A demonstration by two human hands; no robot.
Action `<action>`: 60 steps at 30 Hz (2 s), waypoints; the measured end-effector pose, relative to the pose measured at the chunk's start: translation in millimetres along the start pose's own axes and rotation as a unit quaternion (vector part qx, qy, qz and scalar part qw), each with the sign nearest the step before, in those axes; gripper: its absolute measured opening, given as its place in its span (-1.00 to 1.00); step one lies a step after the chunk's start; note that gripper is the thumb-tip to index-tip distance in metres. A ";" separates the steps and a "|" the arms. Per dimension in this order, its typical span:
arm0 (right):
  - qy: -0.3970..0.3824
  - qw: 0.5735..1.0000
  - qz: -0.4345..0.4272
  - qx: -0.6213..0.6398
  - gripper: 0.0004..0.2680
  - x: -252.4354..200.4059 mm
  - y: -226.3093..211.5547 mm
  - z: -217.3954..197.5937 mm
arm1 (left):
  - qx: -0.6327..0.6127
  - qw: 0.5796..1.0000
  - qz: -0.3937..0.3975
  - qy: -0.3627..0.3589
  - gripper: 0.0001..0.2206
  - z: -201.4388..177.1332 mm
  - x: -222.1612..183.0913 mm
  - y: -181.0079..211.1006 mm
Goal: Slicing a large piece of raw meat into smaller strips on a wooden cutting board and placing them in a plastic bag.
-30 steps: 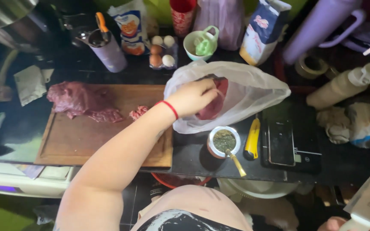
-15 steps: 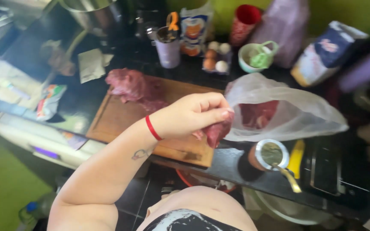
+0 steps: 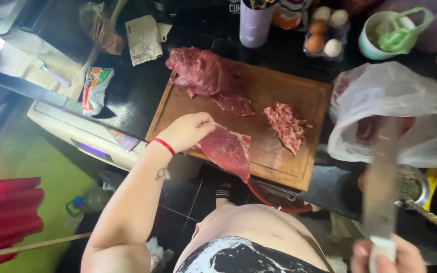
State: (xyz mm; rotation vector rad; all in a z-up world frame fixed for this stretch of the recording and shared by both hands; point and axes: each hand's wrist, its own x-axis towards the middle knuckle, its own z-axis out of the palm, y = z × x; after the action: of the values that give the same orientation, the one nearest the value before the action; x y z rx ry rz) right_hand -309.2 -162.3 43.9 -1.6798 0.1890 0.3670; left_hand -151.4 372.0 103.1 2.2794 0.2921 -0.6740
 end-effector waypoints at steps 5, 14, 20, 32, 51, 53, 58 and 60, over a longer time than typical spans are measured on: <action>0.031 0.995 -0.071 0.065 -0.61 4.3 -32.9 97.8 | 0.039 0.998 0.027 0.050 -0.66 2.8 12.1 -29.2; 0.007 0.951 -0.018 -0.308 -0.54 47.2 -65.2 126.4 | 0.256 0.896 0.201 0.302 -0.78 61.8 -18.5 -1.3; -0.028 0.941 0.001 -0.338 -0.56 61.0 -83.9 137.9 | 0.274 0.845 0.366 0.278 -0.01 132.2 -19.4 -21.0; -0.092 0.933 -0.066 -0.342 -0.57 87.3 -81.0 130.6 | 0.161 0.831 0.406 0.344 -0.60 137.2 -20.9 -43.8; -0.128 0.736 -0.321 -0.582 -0.55 110.9 -61.2 148.8 | 0.166 0.849 0.360 0.350 -0.62 144.5 -32.3 -39.8; -0.121 0.720 -0.354 -0.585 -0.55 112.5 -64.2 153.7 | 0.163 0.851 0.355 0.351 -0.64 147.0 -30.6 -40.6; -0.097 0.666 -0.384 -0.632 -0.47 115.4 -62.2 156.2 | 0.173 0.849 0.361 0.344 -0.64 145.9 -29.6 -41.0; -0.095 0.664 -0.389 -0.632 -0.46 114.7 -60.2 155.3 | 0.173 0.848 0.363 0.346 -0.67 145.3 -30.2 -39.5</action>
State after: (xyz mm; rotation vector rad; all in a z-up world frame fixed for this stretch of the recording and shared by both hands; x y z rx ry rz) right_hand -202.4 9.4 43.7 -2.8195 -1.2188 -0.0694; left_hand -247.7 297.0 9.7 2.6284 -0.4013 0.5473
